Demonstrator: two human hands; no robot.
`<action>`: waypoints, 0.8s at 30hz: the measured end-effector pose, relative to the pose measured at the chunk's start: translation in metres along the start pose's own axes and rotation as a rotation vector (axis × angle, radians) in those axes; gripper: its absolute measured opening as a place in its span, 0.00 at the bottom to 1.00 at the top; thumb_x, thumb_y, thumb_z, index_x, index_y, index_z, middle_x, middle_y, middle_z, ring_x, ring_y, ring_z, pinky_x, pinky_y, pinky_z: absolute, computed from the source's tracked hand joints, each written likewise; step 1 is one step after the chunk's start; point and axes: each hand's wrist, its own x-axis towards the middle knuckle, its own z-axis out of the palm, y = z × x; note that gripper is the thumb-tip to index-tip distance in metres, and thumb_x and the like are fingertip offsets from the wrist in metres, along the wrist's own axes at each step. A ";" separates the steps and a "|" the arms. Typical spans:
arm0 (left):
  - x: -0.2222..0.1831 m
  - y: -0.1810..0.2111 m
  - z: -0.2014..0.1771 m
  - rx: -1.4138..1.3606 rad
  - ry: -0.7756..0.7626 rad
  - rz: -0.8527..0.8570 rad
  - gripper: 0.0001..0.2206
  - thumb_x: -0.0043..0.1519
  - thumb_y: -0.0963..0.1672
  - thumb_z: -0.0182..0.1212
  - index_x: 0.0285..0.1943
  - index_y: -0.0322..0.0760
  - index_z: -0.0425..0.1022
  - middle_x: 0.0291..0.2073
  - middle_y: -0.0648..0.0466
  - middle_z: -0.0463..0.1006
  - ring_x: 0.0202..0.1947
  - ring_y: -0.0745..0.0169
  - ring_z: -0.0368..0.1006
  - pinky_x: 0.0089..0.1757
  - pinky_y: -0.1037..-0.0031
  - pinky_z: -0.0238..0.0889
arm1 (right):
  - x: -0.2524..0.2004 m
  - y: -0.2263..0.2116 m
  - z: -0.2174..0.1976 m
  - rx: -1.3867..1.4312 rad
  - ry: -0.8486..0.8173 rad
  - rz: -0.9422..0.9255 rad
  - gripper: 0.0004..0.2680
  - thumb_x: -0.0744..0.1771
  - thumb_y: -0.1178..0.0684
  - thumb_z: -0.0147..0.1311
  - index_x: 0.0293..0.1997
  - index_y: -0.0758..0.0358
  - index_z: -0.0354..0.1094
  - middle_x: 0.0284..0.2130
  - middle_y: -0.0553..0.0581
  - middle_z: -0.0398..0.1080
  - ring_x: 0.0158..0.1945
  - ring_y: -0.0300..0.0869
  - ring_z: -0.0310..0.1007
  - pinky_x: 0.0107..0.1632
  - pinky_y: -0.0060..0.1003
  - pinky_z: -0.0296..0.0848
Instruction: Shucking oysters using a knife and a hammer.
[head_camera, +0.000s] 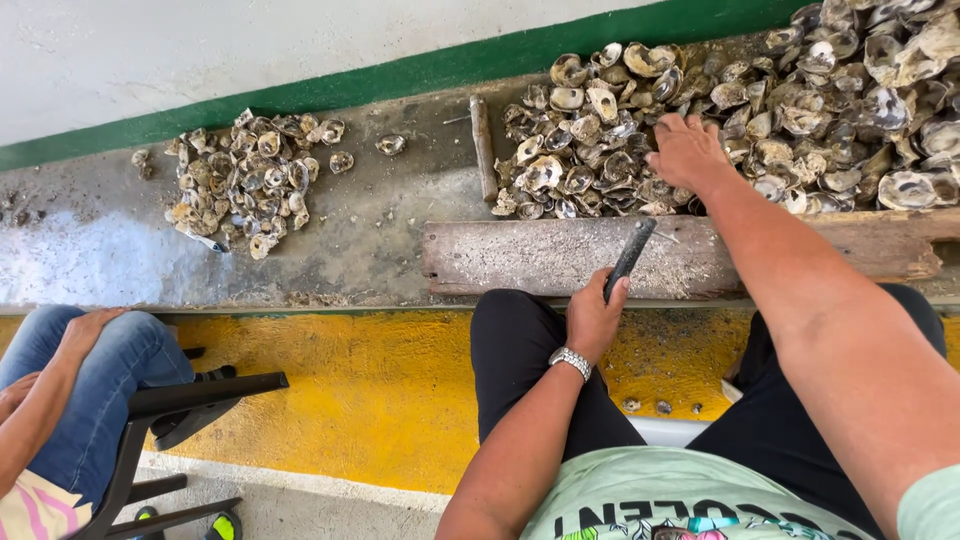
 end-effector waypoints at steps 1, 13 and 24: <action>-0.003 -0.002 0.001 -0.002 -0.003 -0.004 0.20 0.67 0.53 0.56 0.59 0.36 0.74 0.22 0.45 0.78 0.23 0.47 0.77 0.29 0.60 0.67 | -0.004 0.004 0.002 -0.002 -0.005 0.001 0.22 0.70 0.45 0.50 0.70 0.67 0.59 0.66 0.61 0.55 0.67 0.56 0.57 0.66 0.57 0.56; 0.001 -0.019 0.021 -0.098 0.118 0.093 0.16 0.68 0.50 0.58 0.54 0.35 0.78 0.25 0.46 0.78 0.23 0.51 0.74 0.30 0.63 0.65 | -0.008 0.031 0.016 0.116 0.099 -0.025 0.19 0.67 0.44 0.53 0.66 0.55 0.64 0.66 0.55 0.57 0.68 0.55 0.55 0.70 0.57 0.53; 0.007 -0.012 0.011 -0.070 0.084 -0.013 0.19 0.67 0.51 0.58 0.59 0.34 0.76 0.22 0.48 0.77 0.20 0.57 0.74 0.27 0.65 0.65 | 0.032 0.009 0.010 0.167 0.183 0.139 0.17 0.67 0.53 0.56 0.64 0.60 0.65 0.62 0.68 0.58 0.62 0.61 0.61 0.62 0.58 0.57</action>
